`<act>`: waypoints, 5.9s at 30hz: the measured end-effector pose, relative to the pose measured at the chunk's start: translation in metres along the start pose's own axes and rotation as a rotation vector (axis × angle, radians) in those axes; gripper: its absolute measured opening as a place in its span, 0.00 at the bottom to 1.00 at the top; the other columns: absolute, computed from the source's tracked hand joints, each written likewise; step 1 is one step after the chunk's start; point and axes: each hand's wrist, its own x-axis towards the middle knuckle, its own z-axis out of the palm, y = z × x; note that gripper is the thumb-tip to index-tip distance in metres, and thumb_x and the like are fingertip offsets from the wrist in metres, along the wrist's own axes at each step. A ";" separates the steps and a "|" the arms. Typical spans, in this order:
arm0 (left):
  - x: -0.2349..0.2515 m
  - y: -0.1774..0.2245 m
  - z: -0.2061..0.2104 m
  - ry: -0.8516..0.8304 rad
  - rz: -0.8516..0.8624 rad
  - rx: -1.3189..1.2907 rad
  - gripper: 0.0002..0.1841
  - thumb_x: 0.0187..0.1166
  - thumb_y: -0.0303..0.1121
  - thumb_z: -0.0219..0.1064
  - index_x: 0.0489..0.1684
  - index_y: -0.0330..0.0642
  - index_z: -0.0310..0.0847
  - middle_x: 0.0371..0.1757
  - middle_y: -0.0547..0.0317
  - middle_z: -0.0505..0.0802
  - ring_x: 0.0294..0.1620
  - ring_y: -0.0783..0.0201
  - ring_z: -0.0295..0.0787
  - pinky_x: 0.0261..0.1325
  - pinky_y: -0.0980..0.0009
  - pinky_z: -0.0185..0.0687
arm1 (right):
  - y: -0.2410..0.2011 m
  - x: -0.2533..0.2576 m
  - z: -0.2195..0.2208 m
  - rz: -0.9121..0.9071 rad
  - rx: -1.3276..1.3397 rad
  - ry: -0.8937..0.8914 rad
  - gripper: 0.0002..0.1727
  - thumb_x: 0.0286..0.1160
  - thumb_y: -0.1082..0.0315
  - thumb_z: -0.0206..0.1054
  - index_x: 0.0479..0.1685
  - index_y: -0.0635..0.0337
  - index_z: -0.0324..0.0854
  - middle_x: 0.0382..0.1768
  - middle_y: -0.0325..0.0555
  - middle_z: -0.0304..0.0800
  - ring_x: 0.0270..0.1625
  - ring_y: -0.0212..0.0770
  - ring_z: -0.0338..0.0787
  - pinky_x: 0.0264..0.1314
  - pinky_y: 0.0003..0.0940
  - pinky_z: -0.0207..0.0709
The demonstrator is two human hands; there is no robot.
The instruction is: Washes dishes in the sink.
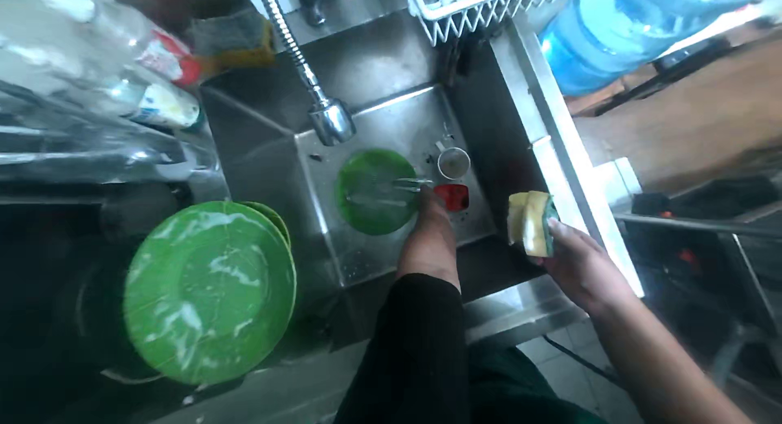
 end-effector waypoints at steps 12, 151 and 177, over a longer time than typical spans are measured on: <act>-0.042 0.005 -0.045 0.121 -0.191 -1.024 0.08 0.88 0.35 0.56 0.37 0.45 0.70 0.25 0.64 0.73 0.16 0.73 0.65 0.18 0.81 0.66 | -0.022 0.012 0.016 0.112 -0.167 -0.068 0.15 0.94 0.65 0.49 0.61 0.65 0.77 0.43 0.44 0.88 0.42 0.35 0.91 0.47 0.32 0.88; -0.252 0.041 -0.450 0.883 0.201 0.680 0.14 0.78 0.35 0.71 0.50 0.30 0.87 0.57 0.30 0.90 0.63 0.34 0.86 0.65 0.33 0.77 | 0.050 0.038 0.095 0.046 -0.307 0.010 0.18 0.88 0.61 0.63 0.62 0.69 0.77 0.50 0.51 0.87 0.43 0.36 0.90 0.45 0.33 0.87; -0.009 0.002 -0.009 -0.012 0.034 -0.531 0.21 0.95 0.39 0.48 0.73 0.31 0.72 0.68 0.36 0.83 0.65 0.46 0.80 0.67 0.50 0.77 | 0.005 -0.002 0.010 -0.109 -0.017 0.106 0.15 0.91 0.69 0.45 0.50 0.61 0.79 0.39 0.39 0.93 0.42 0.33 0.94 0.49 0.32 0.91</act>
